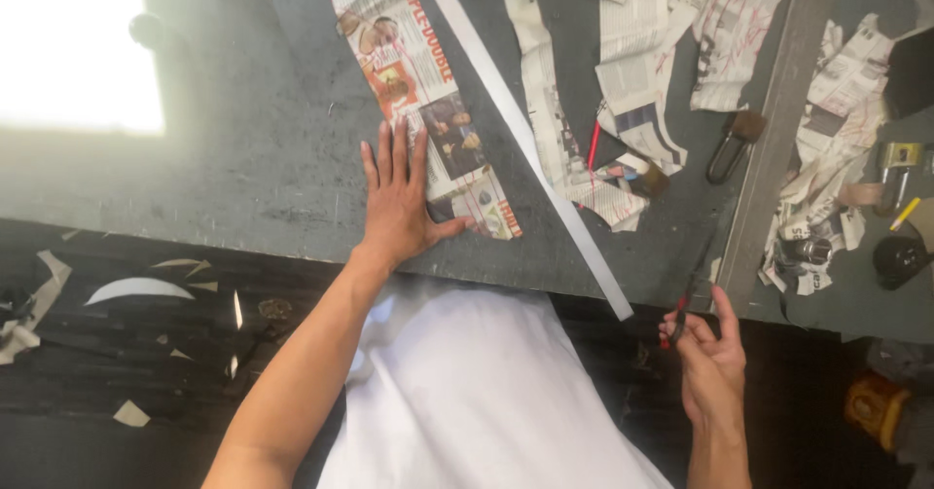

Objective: The person uses scissors to cut strips of newspaper on a cluttered workbench. They repeatedly position newspaper pieces, cut them into narrower strips, and set the cut pieces aside. The process continues with multiple newspaper sections being trimmed and separated.

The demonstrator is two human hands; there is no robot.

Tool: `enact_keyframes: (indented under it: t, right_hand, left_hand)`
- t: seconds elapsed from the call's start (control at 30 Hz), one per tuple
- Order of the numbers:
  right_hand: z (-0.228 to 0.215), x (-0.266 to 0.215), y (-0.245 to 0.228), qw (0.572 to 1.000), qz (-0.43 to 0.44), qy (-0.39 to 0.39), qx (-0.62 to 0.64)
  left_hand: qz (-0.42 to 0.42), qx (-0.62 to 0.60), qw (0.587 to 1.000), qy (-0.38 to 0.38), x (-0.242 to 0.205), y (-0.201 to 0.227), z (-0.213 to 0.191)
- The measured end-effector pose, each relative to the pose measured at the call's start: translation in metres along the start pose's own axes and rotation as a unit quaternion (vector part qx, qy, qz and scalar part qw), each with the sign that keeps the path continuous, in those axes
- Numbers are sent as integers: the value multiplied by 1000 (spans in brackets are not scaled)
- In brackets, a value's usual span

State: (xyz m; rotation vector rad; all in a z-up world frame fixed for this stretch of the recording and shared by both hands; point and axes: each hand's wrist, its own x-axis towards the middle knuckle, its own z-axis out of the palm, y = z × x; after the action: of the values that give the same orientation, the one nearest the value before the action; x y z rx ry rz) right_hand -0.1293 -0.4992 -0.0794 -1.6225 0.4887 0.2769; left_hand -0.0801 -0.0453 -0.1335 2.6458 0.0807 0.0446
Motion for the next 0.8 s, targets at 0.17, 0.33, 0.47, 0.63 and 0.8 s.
enact_keyframes:
  t: [0.17,0.33,0.47,0.63,0.8]
  right_hand:
    - [36,-16,-27,982,-23,-180,-41]
    - [71,-9,-17,903,188,-344,-177]
    - [86,2,-7,832,287,-411,-237]
    - [112,11,-3,847,239,-421,-220]
    - [142,6,1,865,155,-384,-284]
  left_hand:
    - [-2,-5,1000,0,11,-5,-2]
    - [11,-5,1000,12,9,-3,-3]
    - [5,-3,1000,3,10,-2,-6]
    - [-13,-13,1000,-14,10,1,-8]
    - [-15,-12,1000,-15,13,2,-12]
